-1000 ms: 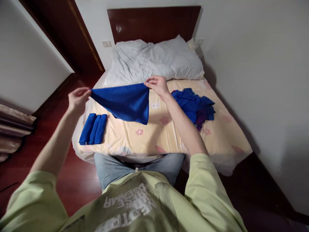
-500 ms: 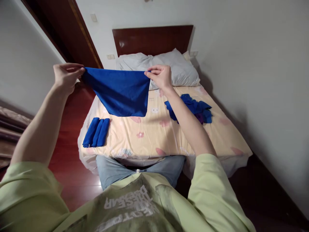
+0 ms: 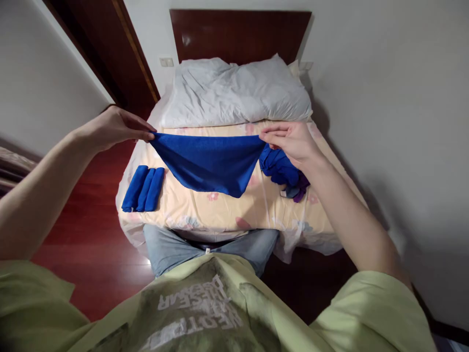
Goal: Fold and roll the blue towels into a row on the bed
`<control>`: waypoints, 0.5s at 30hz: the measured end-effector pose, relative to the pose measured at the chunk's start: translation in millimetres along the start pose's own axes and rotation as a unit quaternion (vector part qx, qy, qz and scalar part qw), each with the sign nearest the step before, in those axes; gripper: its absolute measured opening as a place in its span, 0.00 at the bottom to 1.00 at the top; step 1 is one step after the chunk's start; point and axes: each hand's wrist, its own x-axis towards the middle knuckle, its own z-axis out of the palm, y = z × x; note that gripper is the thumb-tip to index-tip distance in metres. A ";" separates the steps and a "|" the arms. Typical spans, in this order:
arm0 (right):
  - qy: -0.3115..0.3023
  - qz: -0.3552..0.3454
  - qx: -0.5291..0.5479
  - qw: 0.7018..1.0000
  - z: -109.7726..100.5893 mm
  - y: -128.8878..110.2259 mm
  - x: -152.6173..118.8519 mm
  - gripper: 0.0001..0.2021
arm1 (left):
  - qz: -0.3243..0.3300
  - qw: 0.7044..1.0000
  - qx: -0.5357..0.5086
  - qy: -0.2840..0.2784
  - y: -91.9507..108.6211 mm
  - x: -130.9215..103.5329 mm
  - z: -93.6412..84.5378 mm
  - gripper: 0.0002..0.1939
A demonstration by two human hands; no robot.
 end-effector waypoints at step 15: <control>0.060 0.009 0.028 0.998 34.4 84.5 79.9 0.16 | 0.001 0.974 -0.194 0.118 -78.7 113.9 66.4 0.17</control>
